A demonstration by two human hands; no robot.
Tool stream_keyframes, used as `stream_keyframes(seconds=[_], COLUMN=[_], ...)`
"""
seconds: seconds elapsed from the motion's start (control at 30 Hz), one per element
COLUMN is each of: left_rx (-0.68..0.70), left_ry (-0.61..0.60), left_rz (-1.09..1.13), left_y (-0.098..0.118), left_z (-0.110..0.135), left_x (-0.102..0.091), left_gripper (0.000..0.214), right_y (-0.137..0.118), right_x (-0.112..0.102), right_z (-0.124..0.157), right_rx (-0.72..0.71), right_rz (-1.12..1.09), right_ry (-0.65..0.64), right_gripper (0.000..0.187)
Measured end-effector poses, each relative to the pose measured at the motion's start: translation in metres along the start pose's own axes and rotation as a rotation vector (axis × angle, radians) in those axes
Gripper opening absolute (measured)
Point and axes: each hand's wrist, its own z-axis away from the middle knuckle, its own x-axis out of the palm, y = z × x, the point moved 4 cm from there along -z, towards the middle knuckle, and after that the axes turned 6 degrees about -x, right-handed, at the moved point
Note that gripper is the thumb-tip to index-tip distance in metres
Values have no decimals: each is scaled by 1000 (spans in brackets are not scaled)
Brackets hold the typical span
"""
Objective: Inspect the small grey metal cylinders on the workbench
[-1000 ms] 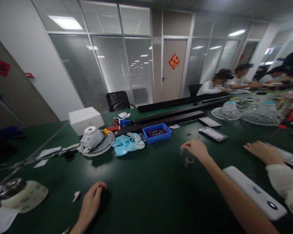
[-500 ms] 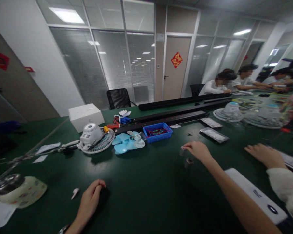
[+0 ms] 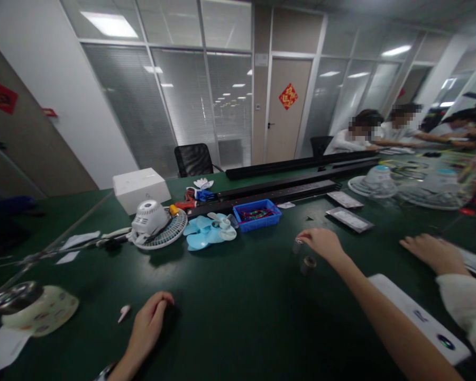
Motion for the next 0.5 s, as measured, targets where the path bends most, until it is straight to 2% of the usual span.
stream_keyframes(seconds=[0.33,0.43,0.5], left_rx=[17,30,38], left_ry=[2,-4,-14], left_rz=[7,-1,-4], left_y=[3,2,1], left_z=[-1,-1,0], left_x=[0,1,2], left_gripper=[31,31,31], right_y=[0,2,4], right_x=[10,16,21], right_z=[3,13,27], right_rx=[80,62,19], right_rz=[-54,-88,-193], right_ry=[2,59,156], right_gripper=[35,40,44])
